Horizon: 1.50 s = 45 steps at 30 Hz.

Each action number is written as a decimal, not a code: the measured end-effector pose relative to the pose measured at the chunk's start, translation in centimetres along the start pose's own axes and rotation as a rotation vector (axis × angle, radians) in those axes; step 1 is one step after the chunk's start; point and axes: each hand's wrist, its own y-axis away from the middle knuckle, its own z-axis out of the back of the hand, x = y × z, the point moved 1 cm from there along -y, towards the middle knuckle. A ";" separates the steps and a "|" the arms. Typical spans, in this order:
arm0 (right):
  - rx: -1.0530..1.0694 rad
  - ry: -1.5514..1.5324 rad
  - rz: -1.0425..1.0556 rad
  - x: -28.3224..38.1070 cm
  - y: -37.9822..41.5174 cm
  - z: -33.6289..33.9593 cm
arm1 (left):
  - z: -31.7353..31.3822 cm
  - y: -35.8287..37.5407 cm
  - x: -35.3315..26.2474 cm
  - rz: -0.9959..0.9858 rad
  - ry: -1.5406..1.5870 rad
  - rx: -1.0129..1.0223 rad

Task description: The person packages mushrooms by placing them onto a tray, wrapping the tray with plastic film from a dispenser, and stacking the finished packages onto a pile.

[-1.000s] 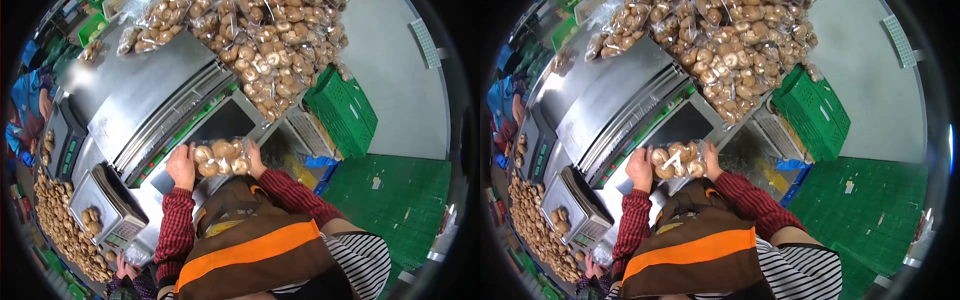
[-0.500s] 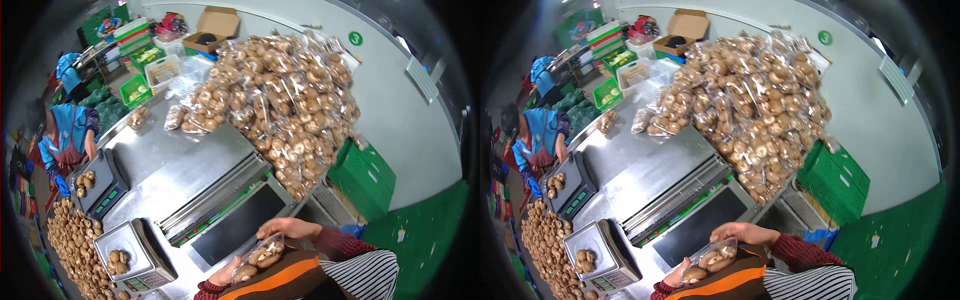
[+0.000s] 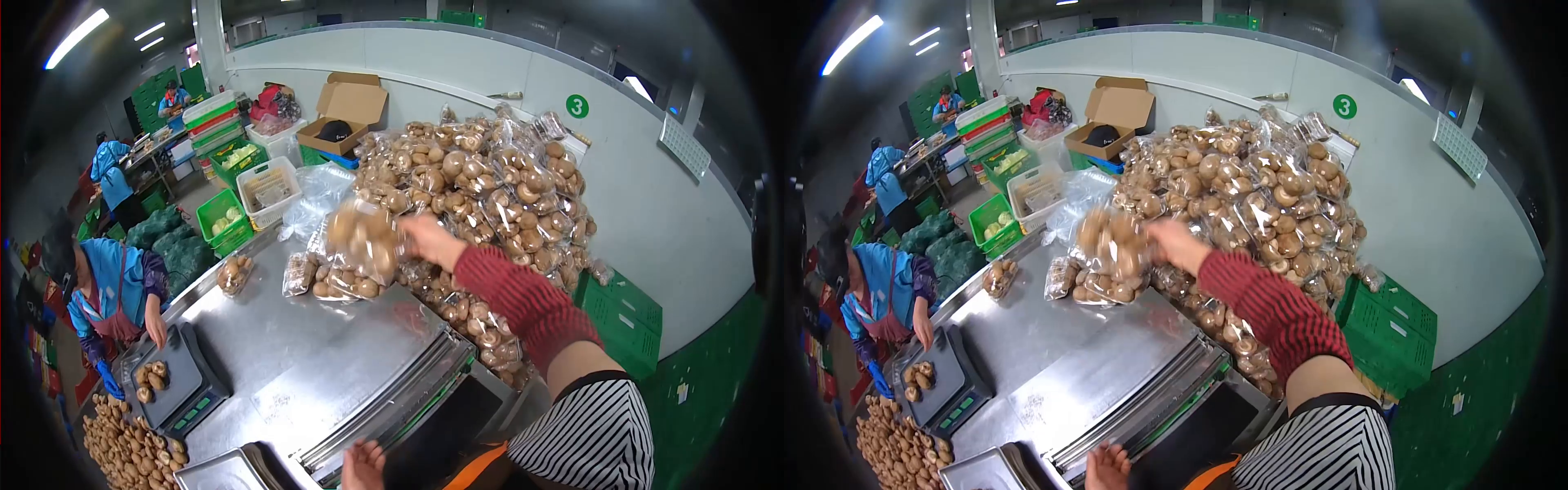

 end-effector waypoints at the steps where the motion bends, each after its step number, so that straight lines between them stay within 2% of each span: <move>1: 0.022 0.026 0.028 2.3 -2.2 0.5 | 1.9 -0.8 0.0 0.000 0.015 -0.030; 2: 0.078 0.077 0.251 2.1 -6.7 2.4 | 3.2 -1.5 0.0 0.000 0.031 -0.062; 3: -0.086 0.103 0.222 4.3 -7.7 1.5 | 3.2 -1.5 -0.5 -0.002 0.036 -0.075; 4: -0.260 -0.107 0.195 5.2 -10.6 1.6 | 2.4 -1.2 -0.8 -0.031 0.039 -0.125; 6: -0.400 -0.115 0.259 6.3 -13.2 1.6 | 1.1 -0.6 -1.2 -0.082 0.024 -0.153; 8: -0.475 -0.112 0.214 4.6 -17.0 3.4 | -0.2 0.0 -1.8 -0.103 0.020 -0.132; 9: -0.498 0.003 0.224 3.7 -17.5 4.9 | -0.8 0.6 -1.9 -0.130 0.023 -0.104; 10: -0.515 0.250 0.273 2.4 -18.3 6.7 | -0.9 0.9 -2.0 -0.141 -0.021 -0.070; 11: -0.544 0.622 0.365 0.8 -19.1 8.7 | -0.1 1.3 -2.1 -0.163 -0.050 -0.069; 12: -0.578 0.830 0.438 -0.3 -19.2 9.6 | 2.1 0.9 -1.9 -0.213 -0.148 -0.093; 13: -0.605 0.828 0.522 -1.3 -18.5 9.2 | 1.7 1.8 -3.4 -0.301 -0.094 -0.141; 14: -0.595 0.706 0.600 -2.4 -17.4 8.0 | 4.1 2.2 -4.0 -0.439 -0.186 -0.103; 15: -0.536 0.643 0.702 -2.0 -13.5 3.7 | 4.7 3.3 -5.5 -0.521 -0.252 -0.363; 16: -0.508 0.569 0.840 -2.4 -8.8 -2.7 | 7.2 3.8 -6.5 -0.703 -0.346 -0.514; 18: -0.200 0.608 0.683 -6.6 -5.5 -8.0 | 12.7 4.9 -8.0 -0.890 -0.219 -0.798; 20: 0.319 0.370 0.439 -13.3 0.7 -15.9 | 16.6 6.4 -10.5 -1.099 -0.350 -1.126; 21: 0.413 0.498 0.191 -13.4 6.9 -21.3 | 18.9 7.1 -12.1 -1.195 -0.346 -1.223; 22: 0.609 0.518 0.208 -16.5 9.8 -24.2 | 20.8 8.0 -13.6 -1.298 -0.367 -1.302; 23: 0.803 0.568 0.102 -16.9 13.2 -27.3 | 21.9 8.7 -15.1 -1.335 -0.366 -1.324; 24: 0.741 0.376 0.012 -17.5 16.2 -30.4 | 22.4 9.3 -16.2 -1.368 -0.359 -1.334; 25: 0.667 0.184 -0.065 -17.9 17.7 -32.7 | 22.5 9.7 -16.9 -1.358 -0.334 -1.289; 26: 0.643 0.200 -0.046 -17.7 17.8 -33.5 | 22.6 9.7 -17.7 -1.348 -0.311 -1.233; 28: 0.259 0.007 0.365 -16.7 16.7 -33.9 | 22.3 8.6 -17.7 -1.294 -0.314 -1.122; 29: 0.163 0.006 0.526 -16.1 15.5 -33.0 | 21.3 7.3 -17.2 -1.236 -0.345 -1.057; 31: 0.078 0.123 0.548 -15.0 11.3 -30.5 | 19.7 3.9 -15.4 -1.055 -0.375 -0.949; 32: 0.020 0.212 0.545 -14.7 9.2 -29.6 | 18.3 1.5 -14.3 -1.052 -0.428 -0.872; 34: 0.181 0.713 0.368 -15.5 5.2 -28.4 | 11.6 -1.0 -13.4 -0.953 -0.593 -0.706; 35: 0.347 0.793 0.205 -17.6 2.8 -27.7 | 10.4 -3.1 -12.5 -0.970 -0.896 -0.703; 36: 0.515 0.860 0.036 -19.3 1.4 -27.3 | 7.9 -3.5 -12.7 -0.973 -1.056 -0.625; 38: 0.636 0.787 -0.205 -20.7 2.3 -28.1 | 6.2 -5.8 -12.6 -0.979 -1.222 -0.605; 39: 0.621 0.780 -0.205 -20.8 2.6 -28.2 | 6.6 -7.0 -12.7 -1.009 -1.246 -0.561; 41: 0.755 0.756 -0.099 -20.5 4.0 -27.3 | 6.7 -7.8 -13.3 -1.036 -1.271 -0.505; 45: 0.680 0.806 -0.099 -18.5 6.4 -21.3 | 6.4 -8.1 -14.1 -1.022 -1.505 -0.365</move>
